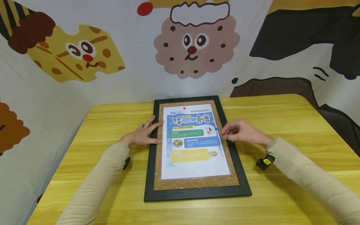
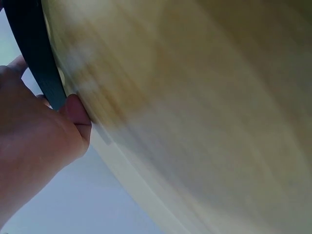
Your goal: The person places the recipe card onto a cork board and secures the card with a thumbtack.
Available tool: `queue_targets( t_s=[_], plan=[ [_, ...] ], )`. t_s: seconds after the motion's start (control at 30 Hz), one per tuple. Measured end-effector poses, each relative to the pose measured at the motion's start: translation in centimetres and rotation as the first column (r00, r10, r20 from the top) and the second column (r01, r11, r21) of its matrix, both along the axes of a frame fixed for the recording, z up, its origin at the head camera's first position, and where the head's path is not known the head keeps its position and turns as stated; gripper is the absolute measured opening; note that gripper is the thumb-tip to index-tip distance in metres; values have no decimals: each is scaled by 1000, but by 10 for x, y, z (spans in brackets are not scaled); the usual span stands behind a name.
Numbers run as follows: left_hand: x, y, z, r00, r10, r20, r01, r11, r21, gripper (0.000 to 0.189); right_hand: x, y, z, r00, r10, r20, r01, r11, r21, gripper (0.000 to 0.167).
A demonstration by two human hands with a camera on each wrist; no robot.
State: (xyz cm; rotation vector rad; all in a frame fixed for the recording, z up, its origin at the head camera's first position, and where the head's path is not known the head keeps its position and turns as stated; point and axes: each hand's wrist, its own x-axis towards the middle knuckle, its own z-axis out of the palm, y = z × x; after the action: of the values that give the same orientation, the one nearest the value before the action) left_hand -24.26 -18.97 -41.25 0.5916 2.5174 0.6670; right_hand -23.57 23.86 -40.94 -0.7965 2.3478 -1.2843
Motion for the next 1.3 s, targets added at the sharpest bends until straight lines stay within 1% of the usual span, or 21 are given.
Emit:
queue_targets(
  t_s=[0.17, 0.3, 0.43, 0.67, 0.9, 1.1, 1.3],
  plan=[
    [0, 0, 0, 1000, 4, -5, -4, 1000, 4, 89, 1, -11, 0, 998, 62, 24, -62, 998, -16, 13],
    [1, -1, 0, 1000, 8, -11, -8, 1000, 0, 89, 3, -17, 0, 995, 89, 33, -89, 996, -6, 13],
    [1, -1, 0, 1000, 10, -21, -10, 1000, 2, 89, 5, -23, -3, 993, 119, 20, -119, 993, 7, 13],
    [2, 0, -1, 999, 14, -37, -13, 1000, 14, 88, 11, -34, -3, 983, 178, 43, -178, 984, -9, 13],
    [2, -1, -2, 999, 14, -51, -13, 1000, 15, 88, 13, -41, -4, 976, 217, 14, -217, 976, 1, 12],
    [2, -2, -3, 998, 7, -66, -5, 999, 35, 87, 15, -48, -4, 972, 233, -20, -232, 973, 12, 11],
    [2, -1, -3, 996, 15, -83, -11, 999, 50, 86, 19, -56, -3, 970, 242, -8, -242, 970, 14, 12]
  ],
)
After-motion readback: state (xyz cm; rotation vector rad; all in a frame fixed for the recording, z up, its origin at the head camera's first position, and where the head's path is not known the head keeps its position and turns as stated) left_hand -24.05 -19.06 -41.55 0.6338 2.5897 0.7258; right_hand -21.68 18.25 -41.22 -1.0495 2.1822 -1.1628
